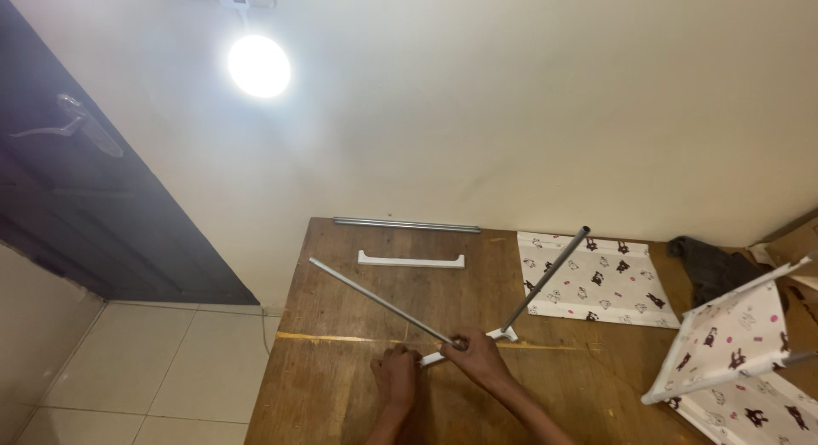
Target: The person assembles a multi-tiered shelving unit by inserting metal rods into white plastic connectors, attaching patterned fabric panels to the frame, and securing vertical supports. The assembly proceeds step-by-step on a wooden table, with components laid out and added in sequence.
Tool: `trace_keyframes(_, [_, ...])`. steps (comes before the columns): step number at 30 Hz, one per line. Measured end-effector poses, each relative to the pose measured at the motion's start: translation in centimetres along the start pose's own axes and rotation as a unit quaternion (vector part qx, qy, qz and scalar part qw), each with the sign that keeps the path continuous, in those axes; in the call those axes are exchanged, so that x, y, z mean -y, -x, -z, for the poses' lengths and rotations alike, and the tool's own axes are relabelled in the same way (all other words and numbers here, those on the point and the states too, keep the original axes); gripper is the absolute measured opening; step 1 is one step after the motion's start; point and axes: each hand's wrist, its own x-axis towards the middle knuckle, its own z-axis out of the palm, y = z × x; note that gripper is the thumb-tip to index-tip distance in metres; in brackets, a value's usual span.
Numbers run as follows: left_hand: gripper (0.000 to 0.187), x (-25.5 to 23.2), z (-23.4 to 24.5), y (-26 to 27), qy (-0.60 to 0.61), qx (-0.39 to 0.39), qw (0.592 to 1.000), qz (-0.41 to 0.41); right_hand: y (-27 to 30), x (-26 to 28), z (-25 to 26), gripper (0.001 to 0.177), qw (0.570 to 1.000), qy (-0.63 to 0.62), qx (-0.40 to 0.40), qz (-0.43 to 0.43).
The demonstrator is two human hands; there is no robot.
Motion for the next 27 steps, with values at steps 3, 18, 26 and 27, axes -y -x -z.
trace_keyframes(3, [0.015,-0.1,-0.4,0.9,0.005,-0.023,1.000,-0.014,2.2,-1.4,1.7,0.046,0.998,0.007,0.065,-0.023])
trace_keyframes(18, [0.018,0.1,0.8,6.1,0.008,-0.011,0.999,0.042,7.8,1.4,5.8,0.033,0.997,0.057,-0.045,0.022])
trace_keyframes(26, [0.016,-0.5,1.3,7.1,0.043,-0.033,0.997,0.062,7.5,-0.4,5.1,0.030,0.992,0.064,-0.101,0.041])
trace_keyframes(27, [0.016,-0.5,1.3,7.1,0.043,-0.034,0.996,0.065,7.2,-0.6,4.9,0.029,0.992,0.064,-0.099,0.045])
